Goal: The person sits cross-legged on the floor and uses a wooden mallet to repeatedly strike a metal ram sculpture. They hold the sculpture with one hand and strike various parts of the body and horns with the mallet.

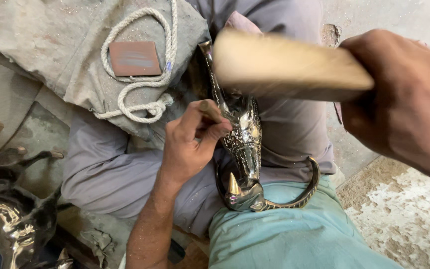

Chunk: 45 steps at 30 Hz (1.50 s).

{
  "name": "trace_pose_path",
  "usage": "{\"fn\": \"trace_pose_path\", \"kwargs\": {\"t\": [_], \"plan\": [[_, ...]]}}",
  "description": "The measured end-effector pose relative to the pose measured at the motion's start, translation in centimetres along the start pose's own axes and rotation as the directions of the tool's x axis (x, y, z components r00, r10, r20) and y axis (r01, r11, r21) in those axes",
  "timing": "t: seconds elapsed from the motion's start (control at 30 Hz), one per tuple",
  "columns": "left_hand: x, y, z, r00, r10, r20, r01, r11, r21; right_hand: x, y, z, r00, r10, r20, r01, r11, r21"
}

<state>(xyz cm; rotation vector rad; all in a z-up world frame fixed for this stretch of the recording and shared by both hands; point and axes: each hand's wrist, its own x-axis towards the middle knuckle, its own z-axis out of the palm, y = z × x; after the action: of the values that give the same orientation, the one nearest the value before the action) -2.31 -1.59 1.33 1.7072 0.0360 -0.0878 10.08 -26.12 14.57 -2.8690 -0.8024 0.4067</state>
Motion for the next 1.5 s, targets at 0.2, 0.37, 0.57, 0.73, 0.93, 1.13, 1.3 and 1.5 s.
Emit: {"fn": "trace_pose_path", "kwargs": {"t": [0.2, 0.37, 0.57, 0.73, 0.93, 1.13, 1.3, 1.5], "plan": [[-1.2, -0.5, 0.3, 0.982, 0.158, 0.107, -0.172, 0.975, 0.141, -0.5, 0.4, -0.3, 0.964, -0.226, -0.137, 0.211, 0.97, -0.121], [-1.7, -0.6, 0.5, 0.975, 0.166, 0.147, -0.188, 0.971, 0.149, -1.0, 0.8, -0.4, 0.982, -0.143, -0.123, 0.159, 0.978, 0.134], [-1.9, -1.1, 0.4, 0.954, 0.265, 0.139, -0.291, 0.93, 0.227, -2.5, 2.4, 2.4, 0.979, -0.183, -0.094, 0.181, 0.983, -0.026], [-2.2, -1.5, 0.3, 0.955, 0.251, 0.16, -0.28, 0.941, 0.192, -3.7, 2.4, 3.7, 0.972, -0.203, -0.121, 0.176, 0.964, -0.201], [-2.4, -2.0, 0.1, 0.953, 0.242, 0.184, -0.278, 0.937, 0.212, -4.2, 1.2, 3.3, 0.971, -0.218, -0.093, 0.174, 0.922, -0.346], [-2.4, -2.3, 0.2, 0.961, 0.217, 0.171, -0.251, 0.944, 0.214, -3.9, 0.8, 3.0, 0.97, -0.17, -0.172, 0.149, 0.981, -0.127], [-2.5, -2.3, 0.1, 0.958, 0.215, 0.188, -0.255, 0.94, 0.226, -5.5, 1.2, 3.2, 0.983, 0.016, -0.181, 0.031, 0.966, 0.256], [-2.5, -2.5, 0.1, 0.953, 0.225, 0.201, -0.275, 0.924, 0.267, -4.8, 0.6, 3.1, 0.974, 0.005, -0.225, 0.05, 0.97, 0.238]]}}
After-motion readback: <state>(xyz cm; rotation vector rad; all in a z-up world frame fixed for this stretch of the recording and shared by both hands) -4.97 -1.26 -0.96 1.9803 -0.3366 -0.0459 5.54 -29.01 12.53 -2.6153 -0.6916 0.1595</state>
